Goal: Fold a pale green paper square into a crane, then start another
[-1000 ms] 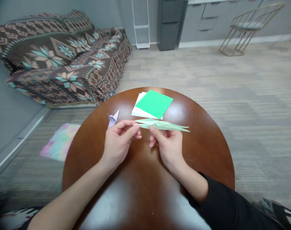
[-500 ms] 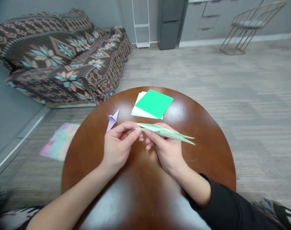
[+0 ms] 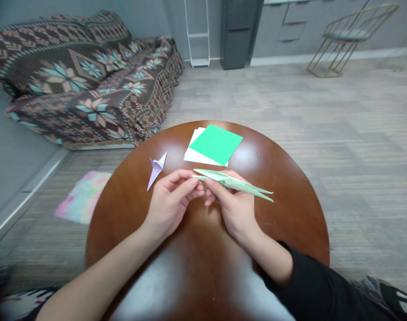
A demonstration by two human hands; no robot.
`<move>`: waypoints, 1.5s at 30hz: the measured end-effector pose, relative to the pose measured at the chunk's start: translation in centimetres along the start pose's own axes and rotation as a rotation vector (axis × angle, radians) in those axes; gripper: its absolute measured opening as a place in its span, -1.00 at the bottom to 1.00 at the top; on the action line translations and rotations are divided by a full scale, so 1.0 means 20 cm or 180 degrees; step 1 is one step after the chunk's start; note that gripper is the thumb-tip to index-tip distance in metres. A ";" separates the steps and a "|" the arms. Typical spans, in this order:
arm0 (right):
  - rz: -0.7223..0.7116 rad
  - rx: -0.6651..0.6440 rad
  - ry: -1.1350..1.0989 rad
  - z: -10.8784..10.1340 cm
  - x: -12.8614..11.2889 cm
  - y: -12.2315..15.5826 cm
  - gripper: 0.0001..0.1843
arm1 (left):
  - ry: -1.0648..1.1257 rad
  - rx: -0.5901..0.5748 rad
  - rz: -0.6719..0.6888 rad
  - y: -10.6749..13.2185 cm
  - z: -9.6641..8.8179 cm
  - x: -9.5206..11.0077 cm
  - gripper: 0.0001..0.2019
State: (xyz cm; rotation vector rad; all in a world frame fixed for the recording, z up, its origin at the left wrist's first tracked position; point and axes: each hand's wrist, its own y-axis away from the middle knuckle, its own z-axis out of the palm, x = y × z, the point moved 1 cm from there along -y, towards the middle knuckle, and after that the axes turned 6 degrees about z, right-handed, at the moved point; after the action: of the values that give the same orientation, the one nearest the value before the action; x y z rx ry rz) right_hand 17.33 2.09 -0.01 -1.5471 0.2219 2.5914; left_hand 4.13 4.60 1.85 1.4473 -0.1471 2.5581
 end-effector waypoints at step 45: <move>0.0612 -0.0793 0.1440 -0.12 -0.14 -0.09 -0.83 | -0.0858 -0.0809 -0.0511 -0.07 -0.06 0.02 -0.78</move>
State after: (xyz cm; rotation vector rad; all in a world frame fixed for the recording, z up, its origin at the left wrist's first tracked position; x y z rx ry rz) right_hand 21.05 3.34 1.24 -2.2990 0.0895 2.4371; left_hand 3.13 6.16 1.56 1.6216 -0.3652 2.1220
